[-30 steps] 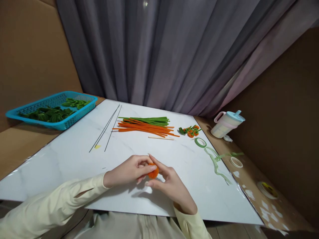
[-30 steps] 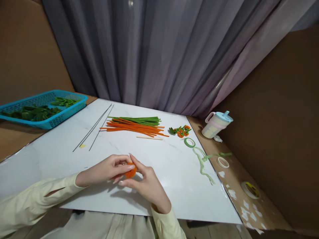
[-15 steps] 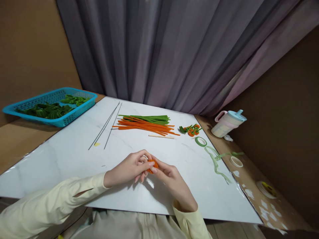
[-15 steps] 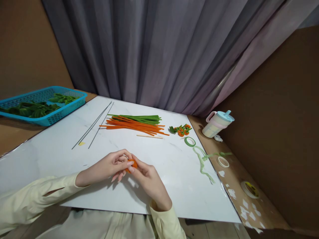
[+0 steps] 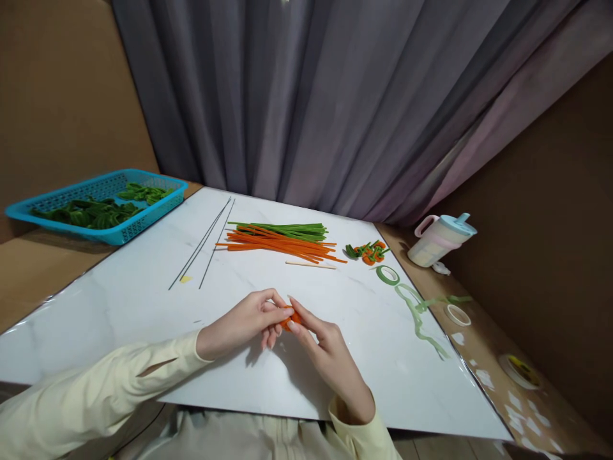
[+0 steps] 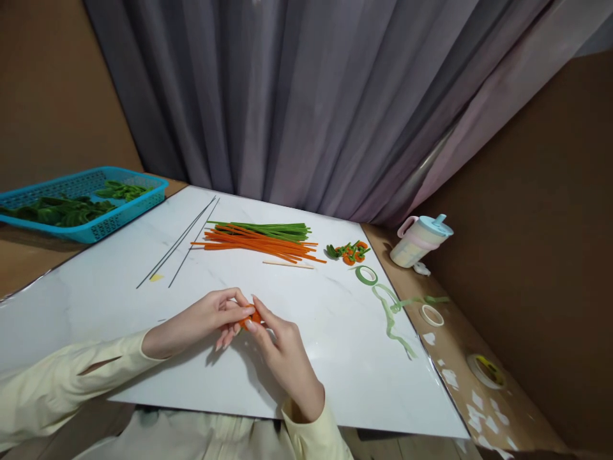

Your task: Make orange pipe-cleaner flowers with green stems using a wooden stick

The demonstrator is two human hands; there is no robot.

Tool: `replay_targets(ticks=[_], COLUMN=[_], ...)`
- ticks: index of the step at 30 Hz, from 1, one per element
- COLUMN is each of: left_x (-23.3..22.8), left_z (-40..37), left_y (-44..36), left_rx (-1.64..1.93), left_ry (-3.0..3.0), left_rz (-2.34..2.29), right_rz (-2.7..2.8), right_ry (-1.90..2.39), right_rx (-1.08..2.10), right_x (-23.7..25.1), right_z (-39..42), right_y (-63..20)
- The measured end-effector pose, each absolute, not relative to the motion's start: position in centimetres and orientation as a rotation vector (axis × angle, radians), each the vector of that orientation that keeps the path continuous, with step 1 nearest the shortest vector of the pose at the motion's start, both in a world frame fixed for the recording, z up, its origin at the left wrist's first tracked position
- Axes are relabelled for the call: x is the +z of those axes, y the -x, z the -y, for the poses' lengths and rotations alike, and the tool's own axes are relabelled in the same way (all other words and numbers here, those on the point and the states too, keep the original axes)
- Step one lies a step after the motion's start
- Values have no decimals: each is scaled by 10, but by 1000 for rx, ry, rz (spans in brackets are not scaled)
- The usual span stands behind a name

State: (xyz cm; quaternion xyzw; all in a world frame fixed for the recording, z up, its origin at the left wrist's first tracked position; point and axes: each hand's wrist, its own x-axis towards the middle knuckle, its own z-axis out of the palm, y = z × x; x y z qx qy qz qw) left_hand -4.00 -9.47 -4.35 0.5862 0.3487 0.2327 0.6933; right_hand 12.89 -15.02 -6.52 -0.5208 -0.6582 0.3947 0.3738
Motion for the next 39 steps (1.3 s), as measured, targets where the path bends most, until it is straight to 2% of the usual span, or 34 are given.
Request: replay_targets(ticks=[7, 17, 22, 25, 30, 39], left_x=[-43, -39, -36, -36, -41, -42], left_z=[96, 102, 108, 108, 107, 108], left_y=[39, 43, 44, 44, 42, 42], left_rx=[511, 366, 477, 465, 436, 466], left_ry=[-1290, -1475, -1869, -1914, -1707, -1710], left_rz=[-781, -634, -595, -566, -536, -590], right_rz=[1587, 1865, 1940, 1941, 2008, 2146], right_ry=[1279, 1085, 977, 976, 1015, 963], right_rx=[1126, 972, 1077, 1053, 793, 278], right_x=[-66, -62, -62, -62, -67, -75], right_z=[149, 152, 153, 153, 151, 147], right_y=[-131, -126, -123, -123, -119, -120])
